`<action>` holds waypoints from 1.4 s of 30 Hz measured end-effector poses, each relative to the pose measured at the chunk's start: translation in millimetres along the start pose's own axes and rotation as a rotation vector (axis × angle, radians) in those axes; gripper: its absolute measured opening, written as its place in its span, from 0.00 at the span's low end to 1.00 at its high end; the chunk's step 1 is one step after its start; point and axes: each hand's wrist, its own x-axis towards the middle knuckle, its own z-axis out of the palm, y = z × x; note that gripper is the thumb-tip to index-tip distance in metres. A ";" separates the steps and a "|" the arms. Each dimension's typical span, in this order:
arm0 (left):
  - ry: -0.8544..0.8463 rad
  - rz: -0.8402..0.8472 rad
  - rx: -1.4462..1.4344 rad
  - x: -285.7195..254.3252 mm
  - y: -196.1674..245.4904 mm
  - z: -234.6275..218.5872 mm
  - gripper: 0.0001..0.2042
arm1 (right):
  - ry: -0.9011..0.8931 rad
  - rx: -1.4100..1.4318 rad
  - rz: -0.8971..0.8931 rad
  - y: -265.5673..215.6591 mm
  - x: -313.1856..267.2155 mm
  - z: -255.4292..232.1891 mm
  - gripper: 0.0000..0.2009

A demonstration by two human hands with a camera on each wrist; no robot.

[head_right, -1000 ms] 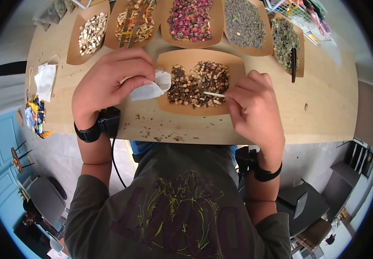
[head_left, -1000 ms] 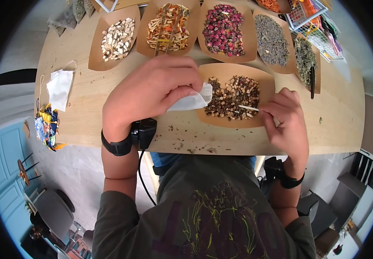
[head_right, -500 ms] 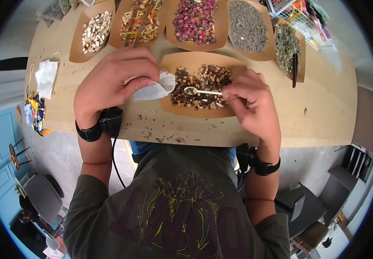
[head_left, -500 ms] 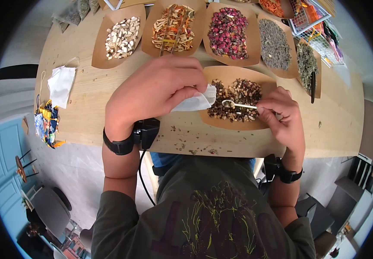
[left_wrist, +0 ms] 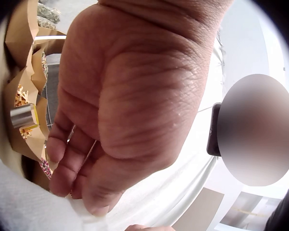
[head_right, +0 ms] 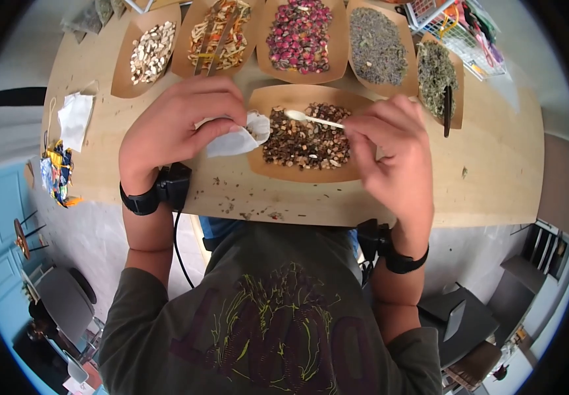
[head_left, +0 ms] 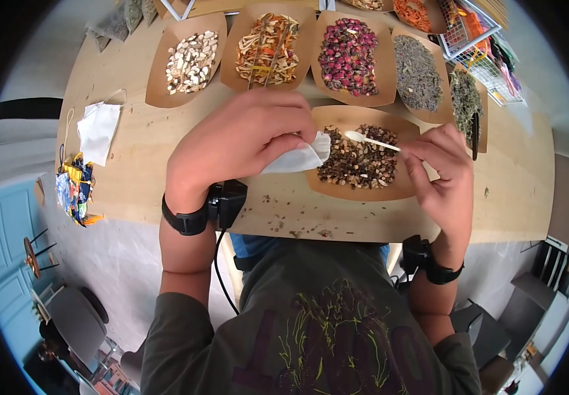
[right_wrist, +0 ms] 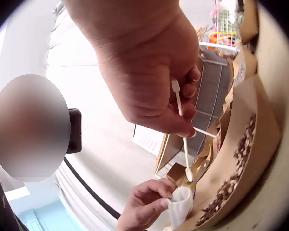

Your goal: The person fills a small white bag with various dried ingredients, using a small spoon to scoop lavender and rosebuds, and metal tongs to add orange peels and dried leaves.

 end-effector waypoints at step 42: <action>0.004 -0.014 -0.008 0.3 0.8 0.3 0.05 | 0.037 -0.014 -0.036 -14.8 8.0 3.1 0.06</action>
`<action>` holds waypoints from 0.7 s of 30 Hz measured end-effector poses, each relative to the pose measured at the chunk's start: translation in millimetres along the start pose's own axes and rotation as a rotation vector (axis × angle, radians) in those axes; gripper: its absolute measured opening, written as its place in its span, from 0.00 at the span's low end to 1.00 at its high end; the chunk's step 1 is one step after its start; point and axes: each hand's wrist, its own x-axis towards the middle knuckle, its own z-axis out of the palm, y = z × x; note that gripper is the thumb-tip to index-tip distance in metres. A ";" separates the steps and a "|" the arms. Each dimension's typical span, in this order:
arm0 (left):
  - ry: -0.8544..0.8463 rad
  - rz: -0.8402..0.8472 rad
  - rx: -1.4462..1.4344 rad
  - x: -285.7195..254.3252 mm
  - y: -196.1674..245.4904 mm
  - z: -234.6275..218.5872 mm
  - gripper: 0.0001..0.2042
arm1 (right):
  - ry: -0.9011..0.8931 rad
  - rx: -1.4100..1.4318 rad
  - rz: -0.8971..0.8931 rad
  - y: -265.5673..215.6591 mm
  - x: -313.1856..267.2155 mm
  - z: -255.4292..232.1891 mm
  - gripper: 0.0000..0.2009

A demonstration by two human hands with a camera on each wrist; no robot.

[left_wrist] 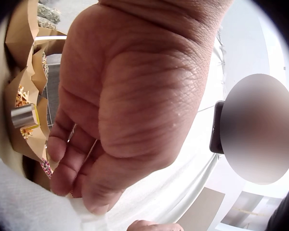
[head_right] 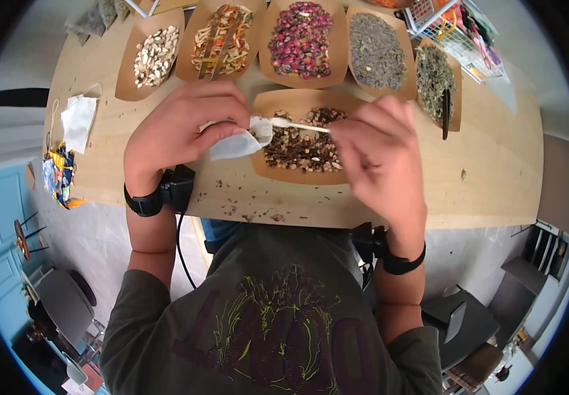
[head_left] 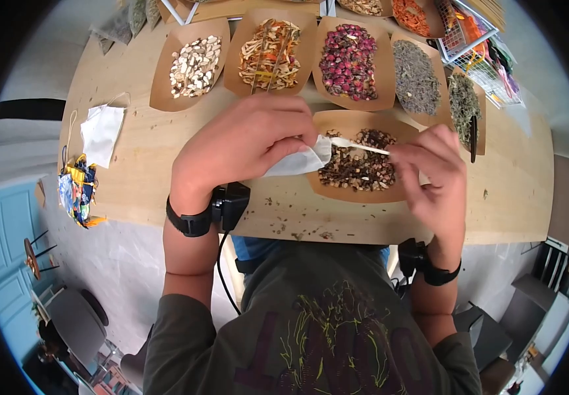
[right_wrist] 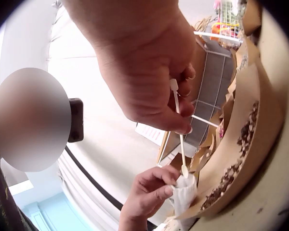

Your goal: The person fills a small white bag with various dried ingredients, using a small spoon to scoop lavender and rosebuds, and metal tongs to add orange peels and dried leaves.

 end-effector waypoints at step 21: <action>-0.011 -0.020 0.014 -1.1 0.6 0.5 0.05 | -0.253 0.114 0.077 26.5 -22.7 16.6 0.06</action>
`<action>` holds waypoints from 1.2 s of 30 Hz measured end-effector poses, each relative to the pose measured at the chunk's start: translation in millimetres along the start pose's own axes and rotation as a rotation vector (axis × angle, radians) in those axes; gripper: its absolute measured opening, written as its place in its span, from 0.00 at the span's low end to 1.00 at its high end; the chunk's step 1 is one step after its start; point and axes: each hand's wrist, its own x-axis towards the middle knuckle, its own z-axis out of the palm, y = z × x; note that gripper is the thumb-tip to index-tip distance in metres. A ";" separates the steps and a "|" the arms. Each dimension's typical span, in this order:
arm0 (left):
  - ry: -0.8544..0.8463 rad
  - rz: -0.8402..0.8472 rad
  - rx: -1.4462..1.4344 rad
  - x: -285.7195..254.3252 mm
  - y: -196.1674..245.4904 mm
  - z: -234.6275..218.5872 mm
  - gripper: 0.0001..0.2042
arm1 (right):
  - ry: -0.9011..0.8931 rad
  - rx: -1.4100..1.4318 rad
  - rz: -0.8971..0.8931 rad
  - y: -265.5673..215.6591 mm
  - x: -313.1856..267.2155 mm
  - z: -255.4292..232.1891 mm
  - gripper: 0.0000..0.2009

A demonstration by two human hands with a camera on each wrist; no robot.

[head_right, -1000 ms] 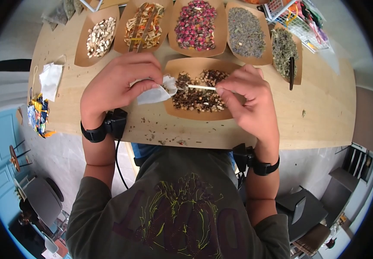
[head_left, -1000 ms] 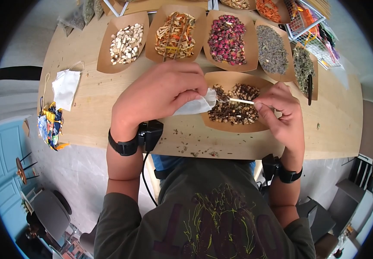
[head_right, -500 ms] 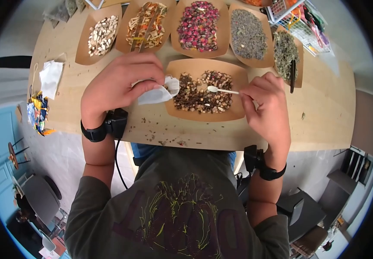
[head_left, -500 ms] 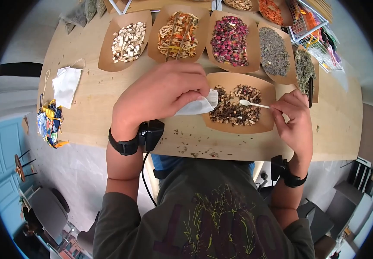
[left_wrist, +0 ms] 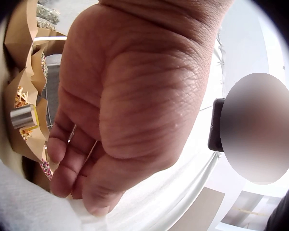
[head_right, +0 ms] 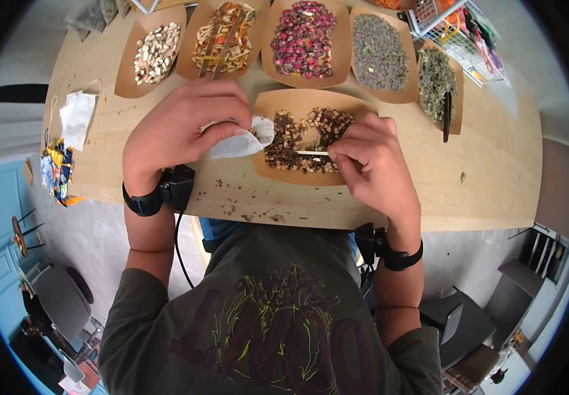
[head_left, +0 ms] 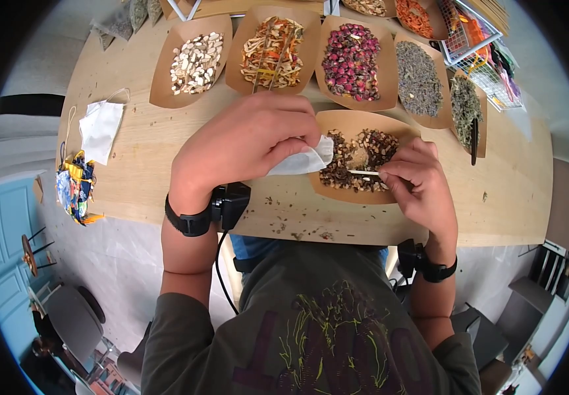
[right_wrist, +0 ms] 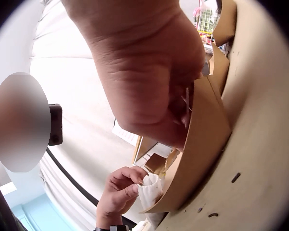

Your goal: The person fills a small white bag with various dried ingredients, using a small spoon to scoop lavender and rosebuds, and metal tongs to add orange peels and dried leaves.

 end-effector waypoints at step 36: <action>-0.002 0.008 0.011 0.5 0.6 -0.7 0.04 | -0.022 -0.146 0.053 -4.9 -5.5 -39.2 0.06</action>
